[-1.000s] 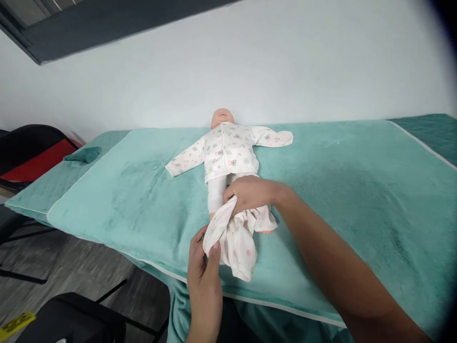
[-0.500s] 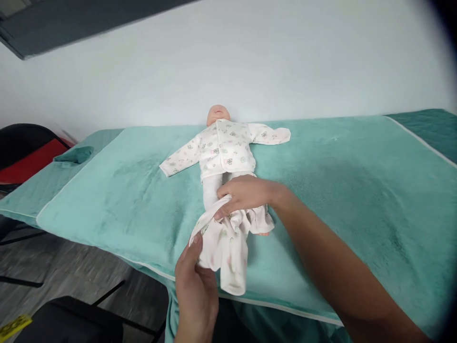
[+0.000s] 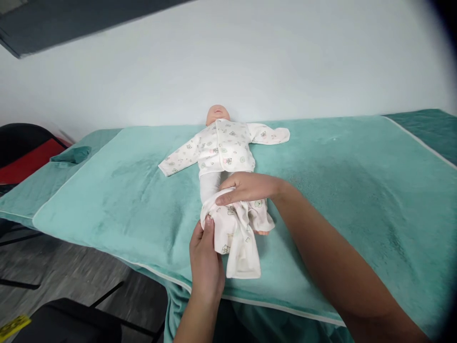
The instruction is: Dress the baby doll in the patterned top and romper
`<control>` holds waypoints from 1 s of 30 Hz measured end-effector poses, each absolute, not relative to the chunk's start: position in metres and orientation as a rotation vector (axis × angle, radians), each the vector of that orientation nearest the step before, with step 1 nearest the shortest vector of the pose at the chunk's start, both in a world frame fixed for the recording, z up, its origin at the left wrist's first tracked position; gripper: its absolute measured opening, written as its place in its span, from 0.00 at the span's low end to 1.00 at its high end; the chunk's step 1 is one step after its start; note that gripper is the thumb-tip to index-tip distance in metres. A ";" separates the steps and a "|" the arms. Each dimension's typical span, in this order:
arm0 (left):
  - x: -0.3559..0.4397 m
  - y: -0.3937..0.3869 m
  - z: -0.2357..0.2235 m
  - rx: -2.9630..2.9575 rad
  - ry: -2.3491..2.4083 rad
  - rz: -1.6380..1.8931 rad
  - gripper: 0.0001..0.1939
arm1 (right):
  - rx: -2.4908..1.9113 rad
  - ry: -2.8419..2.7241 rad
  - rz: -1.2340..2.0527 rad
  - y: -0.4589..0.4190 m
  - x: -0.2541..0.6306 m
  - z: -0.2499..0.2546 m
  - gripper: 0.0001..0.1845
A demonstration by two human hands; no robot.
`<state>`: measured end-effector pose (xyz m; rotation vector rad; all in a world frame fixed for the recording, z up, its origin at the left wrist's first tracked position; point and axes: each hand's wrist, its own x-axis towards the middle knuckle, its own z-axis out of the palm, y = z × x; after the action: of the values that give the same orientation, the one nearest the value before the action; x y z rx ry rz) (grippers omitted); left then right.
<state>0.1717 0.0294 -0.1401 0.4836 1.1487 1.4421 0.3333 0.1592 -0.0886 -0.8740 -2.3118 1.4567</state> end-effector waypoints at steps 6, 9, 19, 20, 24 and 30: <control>0.162 0.050 -0.146 0.677 1.254 1.447 0.21 | -0.828 -2.344 1.442 0.162 0.337 -0.088 0.19; 0.146 0.068 -0.148 0.931 1.373 1.480 0.20 | -0.892 -2.348 1.337 0.161 0.334 -0.089 0.16; 0.122 0.164 -0.156 1.181 1.282 1.455 0.21 | -1.187 -2.104 1.220 0.161 0.322 -0.095 0.05; 0.124 0.172 -0.157 1.205 1.281 1.472 0.22 | -1.214 -2.043 1.215 0.161 0.319 -0.099 0.04; 0.129 0.193 -0.159 1.233 1.257 1.539 0.24 | -1.323 -1.882 1.024 0.163 0.305 -0.112 0.04; 0.121 0.200 -0.161 0.925 1.054 1.584 0.17 | -1.321 -2.049 0.831 0.157 0.310 -0.102 0.06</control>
<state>0.1212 0.2003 -0.1609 0.9254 1.0537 1.5842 0.3104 0.1570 -0.1019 -1.3213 -2.0494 0.8309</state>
